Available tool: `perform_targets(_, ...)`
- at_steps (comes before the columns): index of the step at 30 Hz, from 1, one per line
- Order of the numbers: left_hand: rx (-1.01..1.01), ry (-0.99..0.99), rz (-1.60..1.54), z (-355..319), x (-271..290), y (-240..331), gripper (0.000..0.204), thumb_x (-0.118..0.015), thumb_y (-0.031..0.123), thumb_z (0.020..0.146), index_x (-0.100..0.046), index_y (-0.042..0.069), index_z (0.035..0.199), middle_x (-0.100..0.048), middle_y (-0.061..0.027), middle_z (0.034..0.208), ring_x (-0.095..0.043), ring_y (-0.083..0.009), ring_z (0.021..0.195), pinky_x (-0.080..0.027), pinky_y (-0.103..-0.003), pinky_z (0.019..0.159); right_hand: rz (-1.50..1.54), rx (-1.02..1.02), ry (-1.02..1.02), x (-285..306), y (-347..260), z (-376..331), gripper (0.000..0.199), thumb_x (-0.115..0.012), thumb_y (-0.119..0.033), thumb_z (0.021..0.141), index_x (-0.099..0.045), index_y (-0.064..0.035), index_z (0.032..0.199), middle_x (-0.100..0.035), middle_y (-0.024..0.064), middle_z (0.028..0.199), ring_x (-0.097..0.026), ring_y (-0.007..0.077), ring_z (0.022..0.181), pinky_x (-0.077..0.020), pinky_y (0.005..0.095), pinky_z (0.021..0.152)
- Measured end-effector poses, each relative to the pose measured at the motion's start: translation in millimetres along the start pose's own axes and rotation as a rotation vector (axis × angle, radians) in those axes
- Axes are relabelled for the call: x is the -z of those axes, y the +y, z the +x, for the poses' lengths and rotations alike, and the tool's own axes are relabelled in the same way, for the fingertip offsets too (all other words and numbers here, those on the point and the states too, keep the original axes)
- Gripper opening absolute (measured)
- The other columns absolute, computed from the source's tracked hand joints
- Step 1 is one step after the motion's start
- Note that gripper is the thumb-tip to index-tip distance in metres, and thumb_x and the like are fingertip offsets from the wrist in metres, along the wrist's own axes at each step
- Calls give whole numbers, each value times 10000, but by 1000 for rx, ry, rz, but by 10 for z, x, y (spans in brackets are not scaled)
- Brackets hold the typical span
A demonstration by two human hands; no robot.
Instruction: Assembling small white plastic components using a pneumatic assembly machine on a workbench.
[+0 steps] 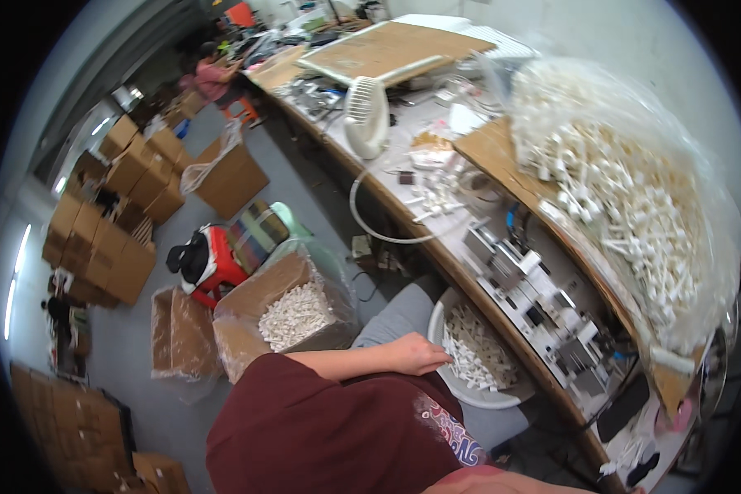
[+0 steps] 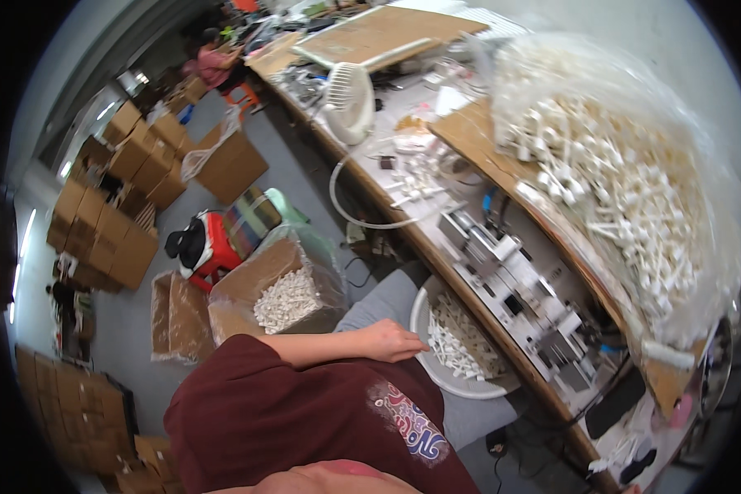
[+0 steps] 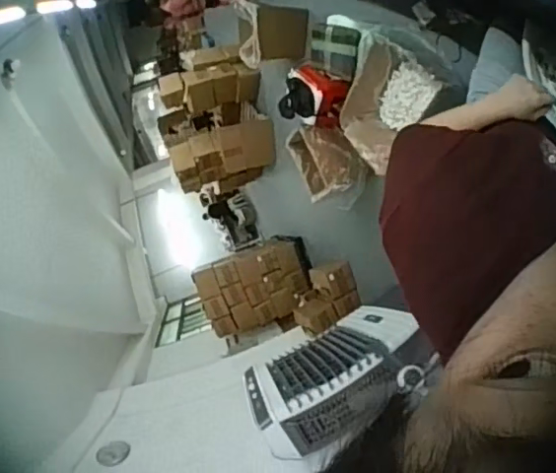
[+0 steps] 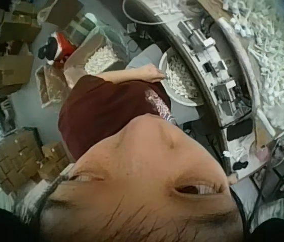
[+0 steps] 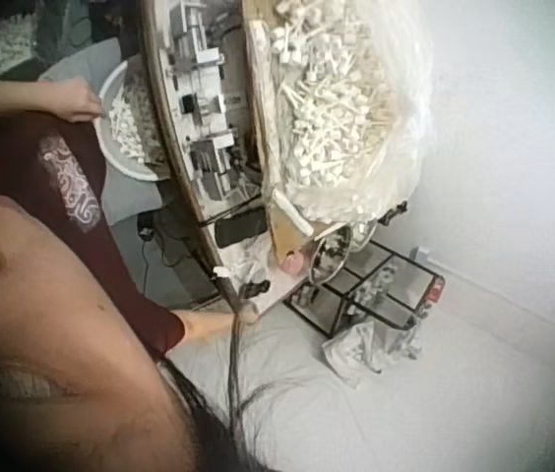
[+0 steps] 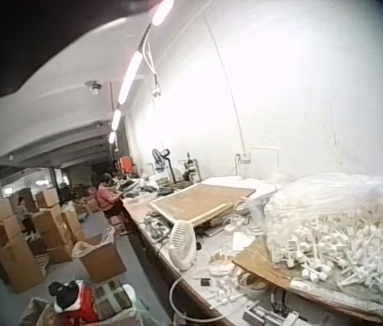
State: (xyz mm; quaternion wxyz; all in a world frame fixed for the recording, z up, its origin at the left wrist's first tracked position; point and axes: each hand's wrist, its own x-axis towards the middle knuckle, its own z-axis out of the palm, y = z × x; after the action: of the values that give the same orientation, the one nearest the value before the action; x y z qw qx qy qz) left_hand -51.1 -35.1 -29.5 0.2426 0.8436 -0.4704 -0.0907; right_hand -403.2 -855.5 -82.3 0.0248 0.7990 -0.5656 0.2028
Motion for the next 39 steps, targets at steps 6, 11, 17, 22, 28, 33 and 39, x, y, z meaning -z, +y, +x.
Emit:
perform_targets(6, -25, 69, -58, -69, -7, -33, 231, -628, 202, 925, -676, 121, 1136, -695, -81, 881, -679, -307, 741, -545, -428, 633, 443, 190, 129, 383, -1588, -691, 454, -584, -304, 945, -489, -34, 1297, -518, 124, 1219, -495, 299, 1077, -365, 355, 934)
perform_targets(11, 9, 114, -79, -121, -25, -72, 221, -635, 195, 901, -685, 130, 1107, -697, -69, 901, -684, -301, 775, -551, -431, 656, 785, 270, -42, 974, -2805, -1430, 544, -547, -362, 975, -399, -54, 1398, -426, 127, 1364, -408, 342, 1219, -278, 368, 1044)
perform_targets(17, 9, 333, -403, 130, 148, 133, 185, -650, 135, 934, -698, 104, 1109, -693, -68, 905, -692, -270, 772, -550, -388, 657, 1117, 95, -494, 1642, -3632, -2260, 654, -502, -432, 1011, -291, -78, 1520, -316, 130, 1539, -304, 395, 1390, -173, 384, 1176)
perform_targets(22, 13, 510, -735, 396, 531, 214, 190, -696, 87, 920, -716, 38, 1102, -710, -95, 982, -713, -230, 847, -569, -329, 737, 1379, -19, -696, 2086, -4416, -3049, 489, -562, -302, 992, -429, -33, 1378, -471, 122, 1284, -458, 303, 1148, -325, 337, 993)
perform_targets(28, -36, 693, -773, 256, 1175, 97, 257, -741, 92, 889, -714, 17, 1132, -717, -113, 1028, -704, -226, 934, -569, -324, 817, 1551, 198, -923, 2480, -5709, -4052, 272, -654, -4, 937, -603, 58, 1197, -707, 134, 1007, -719, 179, 807, -579, 248, 709)
perform_targets(33, 31, 856, -759, 34, 1279, -145, 243, -771, 55, 851, -738, 19, 1089, -732, -116, 1036, -711, -216, 911, -573, -316, 786, 1480, 405, -1168, 2353, -6240, -4453, 256, -683, 39, 906, -643, 79, 1155, -723, 138, 1003, -717, 163, 833, -604, 278, 741)
perform_targets(39, 175, 1182, -139, -317, 1621, -813, 341, -825, 79, 782, -719, 35, 1104, -718, -101, 1089, -671, -263, 1012, -538, -355, 882, 1416, 497, -1197, 2329, -6750, -4789, 233, -662, 15, 940, -628, 75, 1163, -731, 169, 1036, -740, 203, 897, -600, 282, 773)
